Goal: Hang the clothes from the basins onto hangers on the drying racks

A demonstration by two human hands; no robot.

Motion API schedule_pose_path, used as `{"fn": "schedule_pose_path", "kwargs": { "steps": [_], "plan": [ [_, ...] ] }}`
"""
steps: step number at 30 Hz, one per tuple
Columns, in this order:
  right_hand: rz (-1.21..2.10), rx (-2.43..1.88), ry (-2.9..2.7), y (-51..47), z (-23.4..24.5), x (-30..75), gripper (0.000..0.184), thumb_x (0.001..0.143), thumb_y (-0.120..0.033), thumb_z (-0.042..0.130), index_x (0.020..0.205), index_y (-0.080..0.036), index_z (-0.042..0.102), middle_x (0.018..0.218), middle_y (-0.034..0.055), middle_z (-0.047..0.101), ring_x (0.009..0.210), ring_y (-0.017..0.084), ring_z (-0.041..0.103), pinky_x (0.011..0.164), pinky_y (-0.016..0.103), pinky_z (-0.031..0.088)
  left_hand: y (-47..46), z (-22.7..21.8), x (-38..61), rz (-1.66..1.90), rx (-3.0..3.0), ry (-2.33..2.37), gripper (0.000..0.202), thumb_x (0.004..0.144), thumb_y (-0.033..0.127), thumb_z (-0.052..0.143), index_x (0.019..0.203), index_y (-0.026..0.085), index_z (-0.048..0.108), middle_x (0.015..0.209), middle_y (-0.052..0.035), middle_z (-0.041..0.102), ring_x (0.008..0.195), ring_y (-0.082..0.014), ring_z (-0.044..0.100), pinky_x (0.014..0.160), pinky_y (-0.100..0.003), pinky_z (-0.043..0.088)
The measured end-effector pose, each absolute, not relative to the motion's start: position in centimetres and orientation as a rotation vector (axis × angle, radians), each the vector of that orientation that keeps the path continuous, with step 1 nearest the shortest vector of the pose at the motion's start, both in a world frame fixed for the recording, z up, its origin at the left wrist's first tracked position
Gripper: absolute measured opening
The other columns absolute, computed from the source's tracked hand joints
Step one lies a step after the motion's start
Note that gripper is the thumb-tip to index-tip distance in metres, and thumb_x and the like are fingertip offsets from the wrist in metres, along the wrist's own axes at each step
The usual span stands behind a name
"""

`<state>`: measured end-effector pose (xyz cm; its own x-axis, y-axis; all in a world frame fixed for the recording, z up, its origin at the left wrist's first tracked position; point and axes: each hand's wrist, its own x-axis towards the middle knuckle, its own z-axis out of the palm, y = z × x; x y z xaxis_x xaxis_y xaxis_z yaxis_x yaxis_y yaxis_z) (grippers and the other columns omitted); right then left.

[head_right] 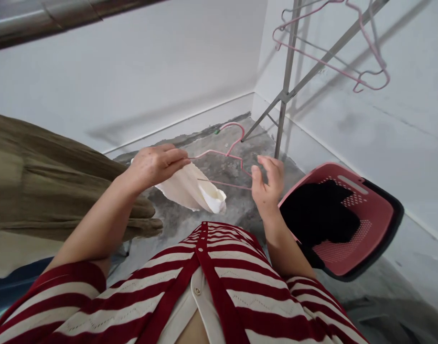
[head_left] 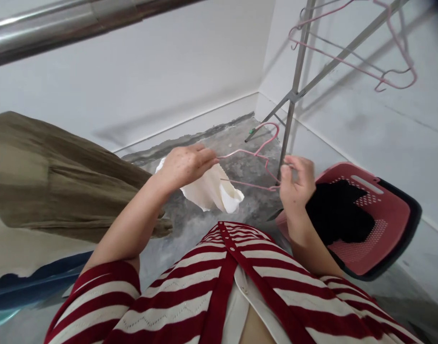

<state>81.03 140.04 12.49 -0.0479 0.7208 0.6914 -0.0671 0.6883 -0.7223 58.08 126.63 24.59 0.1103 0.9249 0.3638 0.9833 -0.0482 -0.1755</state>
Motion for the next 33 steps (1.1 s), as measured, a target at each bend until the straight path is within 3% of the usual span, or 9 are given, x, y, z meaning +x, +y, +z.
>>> {"fn": "schedule_pose_path", "kwargs": {
  "steps": [2, 6, 13, 18, 20, 23, 26, 33],
  "plan": [
    [0.665, -0.427, -1.627, 139.5, 12.5, 81.7, 0.016, 0.084, -0.022, 0.057, 0.097, -0.025, 0.066, 0.095, 0.0042, 0.066, 0.093, 0.018, 0.061, 0.086, 0.035, 0.049, 126.3, 24.6, 57.5, -0.35, -1.972, -1.907, 0.027, 0.089, 0.041, 0.047, 0.091, 0.023, 0.067, 0.08, -0.0039, 0.065, 0.063, -0.0133, 0.057, 0.052, -0.023, 0.033],
    [0.905, -0.098, -2.171, 137.6, 10.3, 79.5, 0.02, 0.089, -0.024, 0.048, 0.1, -0.023, 0.066, 0.094, 0.0045, 0.068, 0.088, 0.016, 0.064, 0.08, 0.031, 0.051, 125.4, 25.4, 57.6, -0.448, -1.93, -1.942, 0.025, 0.087, 0.039, 0.049, 0.089, 0.023, 0.068, 0.08, -0.0035, 0.066, 0.065, -0.0137, 0.059, 0.054, -0.023, 0.037],
    [0.904, -0.498, -2.352, 137.3, 7.4, 73.0, 0.034, 0.094, -0.032, 0.039, 0.115, -0.022, 0.062, 0.113, 0.0062, 0.065, 0.103, 0.018, 0.06, 0.088, 0.03, 0.047, 123.7, 26.0, 57.7, -0.595, -1.959, -1.975, 0.02, 0.084, 0.039, 0.053, 0.086, 0.026, 0.068, 0.075, -0.0017, 0.066, 0.059, -0.0127, 0.057, 0.052, -0.024, 0.037],
    [0.957, -0.36, -2.681, 137.7, 8.1, 70.5, 0.06, 0.085, -0.041, 0.053, 0.142, -0.028, 0.036, 0.113, 0.0028, 0.065, 0.091, 0.019, 0.062, 0.077, 0.027, 0.045, 122.6, 25.8, 57.0, -0.708, -1.977, -2.012, 0.018, 0.083, 0.04, 0.056, 0.083, 0.027, 0.069, 0.069, -0.0009, 0.067, 0.057, -0.0125, 0.057, 0.054, -0.025, 0.039],
    [0.903, -0.269, -2.845, 137.8, 7.7, 69.6, 0.054, 0.084, -0.044, 0.054, 0.135, -0.027, 0.046, 0.107, 0.003, 0.067, 0.087, 0.019, 0.062, 0.072, 0.025, 0.043, 122.1, 25.9, 56.8, -0.771, -1.961, -2.043, 0.018, 0.082, 0.04, 0.058, 0.081, 0.026, 0.07, 0.068, -0.0003, 0.067, 0.057, -0.0122, 0.057, 0.053, -0.024, 0.039],
    [0.74, -0.238, -2.996, 138.4, 6.5, 69.2, 0.037, 0.085, -0.045, 0.054, 0.107, -0.018, 0.065, 0.096, 0.0084, 0.068, 0.084, 0.019, 0.061, 0.067, 0.023, 0.039, 121.2, 26.1, 55.7, -0.906, -1.837, -2.116, 0.019, 0.079, 0.041, 0.061, 0.079, 0.024, 0.07, 0.067, 0.0003, 0.067, 0.057, -0.0119, 0.056, 0.052, -0.024, 0.039],
    [0.726, -0.259, -2.871, 139.9, 5.6, 70.7, 0.03, 0.086, -0.041, 0.054, 0.092, -0.014, 0.067, 0.089, 0.0089, 0.065, 0.078, 0.016, 0.059, 0.066, 0.022, 0.038, 120.0, 25.8, 53.5, -1.028, -1.666, -2.163, 0.021, 0.077, 0.04, 0.065, 0.077, 0.02, 0.071, 0.065, 0.0011, 0.066, 0.056, -0.01, 0.054, 0.049, -0.022, 0.037],
    [0.884, -0.196, -2.282, 142.9, 8.3, 76.1, 0.016, 0.083, -0.034, 0.059, 0.079, -0.02, 0.067, 0.078, 0.0027, 0.064, 0.071, 0.014, 0.057, 0.071, 0.027, 0.045, 118.4, 24.1, 49.5, -1.219, -1.561, -2.149, 0.019, 0.071, 0.04, 0.072, 0.076, 0.021, 0.072, 0.062, 0.0045, 0.066, 0.057, -0.0082, 0.051, 0.048, -0.022, 0.037]
  ]
}}
